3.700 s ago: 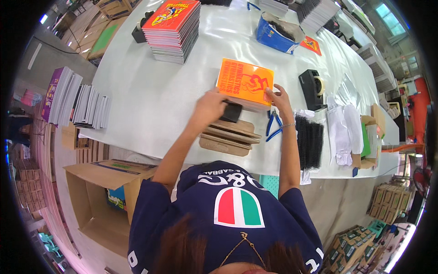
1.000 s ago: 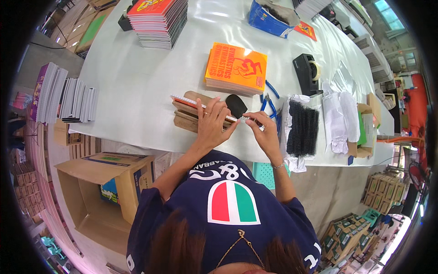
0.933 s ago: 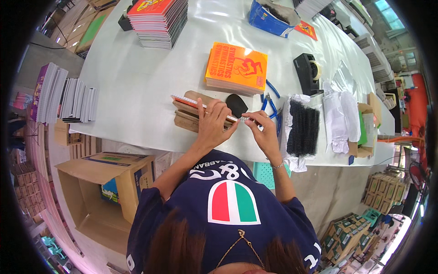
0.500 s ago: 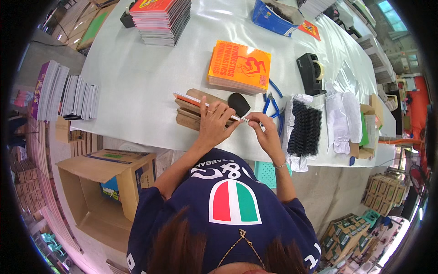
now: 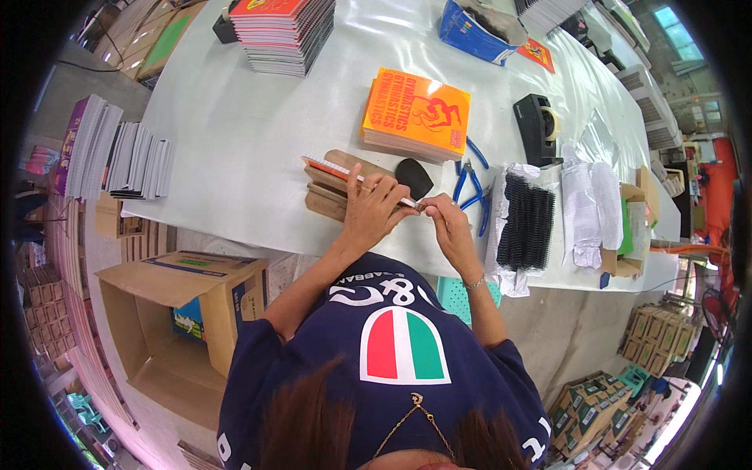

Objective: The person trims the edges of a stack of books using shears, organizes stacks of books on a table, and applies adhesive tape to small cardboard components by hand.

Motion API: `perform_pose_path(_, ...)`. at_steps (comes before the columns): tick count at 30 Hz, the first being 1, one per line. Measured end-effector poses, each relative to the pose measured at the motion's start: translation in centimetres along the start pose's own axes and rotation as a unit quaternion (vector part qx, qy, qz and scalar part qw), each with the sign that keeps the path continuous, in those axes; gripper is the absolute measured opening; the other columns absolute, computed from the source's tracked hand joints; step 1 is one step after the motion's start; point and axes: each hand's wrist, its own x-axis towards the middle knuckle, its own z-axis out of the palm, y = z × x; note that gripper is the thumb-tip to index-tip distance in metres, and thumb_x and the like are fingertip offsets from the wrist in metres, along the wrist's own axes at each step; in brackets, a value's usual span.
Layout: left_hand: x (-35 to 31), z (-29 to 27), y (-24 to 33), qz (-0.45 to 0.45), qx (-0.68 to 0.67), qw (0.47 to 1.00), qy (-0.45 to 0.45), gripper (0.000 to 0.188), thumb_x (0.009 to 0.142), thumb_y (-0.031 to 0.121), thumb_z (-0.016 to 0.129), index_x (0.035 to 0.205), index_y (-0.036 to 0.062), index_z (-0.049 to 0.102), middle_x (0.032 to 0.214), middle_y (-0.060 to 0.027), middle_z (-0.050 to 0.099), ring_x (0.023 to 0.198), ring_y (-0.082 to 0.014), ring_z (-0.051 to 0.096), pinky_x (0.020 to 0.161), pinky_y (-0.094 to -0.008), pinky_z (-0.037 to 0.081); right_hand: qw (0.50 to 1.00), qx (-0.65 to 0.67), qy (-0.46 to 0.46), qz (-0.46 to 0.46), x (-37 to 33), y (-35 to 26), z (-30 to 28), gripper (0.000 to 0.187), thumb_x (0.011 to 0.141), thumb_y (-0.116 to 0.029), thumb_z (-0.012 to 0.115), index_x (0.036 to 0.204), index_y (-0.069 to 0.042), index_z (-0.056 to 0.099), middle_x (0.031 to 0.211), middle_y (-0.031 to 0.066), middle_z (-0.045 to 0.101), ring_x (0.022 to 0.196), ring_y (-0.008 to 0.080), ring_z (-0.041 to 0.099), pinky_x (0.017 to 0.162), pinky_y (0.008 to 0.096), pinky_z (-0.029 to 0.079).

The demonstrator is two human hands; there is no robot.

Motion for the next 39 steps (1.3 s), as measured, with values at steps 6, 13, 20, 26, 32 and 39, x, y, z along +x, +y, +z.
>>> perform_pose_path(6, -1.0, -1.0, -1.8, 0.081, 0.004, 0.996, -0.047, 0.023, 0.081, 0.029, 0.072, 0.102, 0.023, 0.067, 0.1, 0.0036, 0.056, 0.108, -0.0161, 0.053, 0.112, -0.0574, 0.018, 0.968, 0.103, -0.193, 0.122, 0.3, -1.1, -1.5, 0.017, 0.093, -0.017, 0.063, 0.1, -0.001, 0.061, 0.082, 0.0101, 0.057, 0.076, 0.0207, 0.056, 0.069, 0.0316, 0.046)
perform_pose_path(13, -1.1, -1.9, -1.7, 0.151, -0.003, 0.988, -0.045, 0.022, 0.08, 0.025, 0.073, 0.102, 0.0256, 0.069, 0.099, 0.0028, 0.055, 0.11, -0.0156, 0.054, 0.114, -0.0601, 0.016, 0.993, -0.082, -0.087, -0.011, 3.2, 7.0, -0.1, 0.062, 0.076, -0.009, 0.077, 0.133, -0.012, 0.054, 0.132, 0.0174, 0.048, 0.117, 0.0378, 0.05, 0.1, 0.0428, 0.043)
perform_pose_path(20, -1.3, -1.2, -1.1, 0.126, -0.016, 0.992, -0.008, 0.026, 0.079, 0.025, 0.073, 0.105, 0.0283, 0.068, 0.101, 0.0033, 0.055, 0.113, -0.0163, 0.054, 0.115, -0.066, 0.011, 0.994, -0.052, -0.09, 0.031, 3.5, 8.1, 2.6, 0.083, 0.079, -0.005, 0.072, 0.151, -0.017, 0.033, 0.13, 0.0257, 0.05, 0.117, 0.0441, 0.05, 0.101, 0.0449, 0.042)
perform_pose_path(26, -1.6, -1.0, -1.3, 0.118, 0.01, 0.992, -0.037, 0.025, 0.081, 0.022, 0.071, 0.104, 0.0283, 0.063, 0.103, 0.006, 0.055, 0.115, -0.015, 0.052, 0.114, -0.0676, 0.015, 0.995, 0.005, -0.068, 0.075, 1.8, 6.2, 0.9, 0.055, 0.101, -0.016, 0.042, 0.153, -0.01, 0.026, 0.14, 0.0263, 0.045, 0.128, 0.0393, 0.044, 0.106, 0.0415, 0.039)
perform_pose_path(32, -1.8, -1.0, -1.3, 0.108, -0.024, 0.993, -0.044, 0.026, 0.078, 0.023, 0.074, 0.103, 0.0269, 0.067, 0.106, 0.0051, 0.057, 0.115, -0.0168, 0.054, 0.116, -0.0668, 0.011, 0.978, -0.063, -0.113, 0.164, -0.3, 6.4, 0.4, 0.051, 0.087, -0.01, 0.065, 0.13, -0.001, 0.039, 0.14, 0.0319, 0.037, 0.127, 0.0474, 0.042, 0.106, 0.046, 0.038)
perform_pose_path(39, -1.2, -1.2, -0.8, 0.116, -0.005, 0.993, -0.02, 0.019, 0.085, 0.032, 0.07, 0.1, 0.0236, 0.064, 0.101, 0.0054, 0.057, 0.112, -0.0155, 0.054, 0.113, -0.0653, 0.018, 0.978, -0.175, -0.092, 0.07, -1.2, 10.2, 0.5, 0.069, 0.068, -0.01, 0.084, 0.122, 0.001, 0.042, 0.147, 0.0306, 0.025, 0.136, 0.0482, 0.035, 0.108, 0.0452, 0.04)
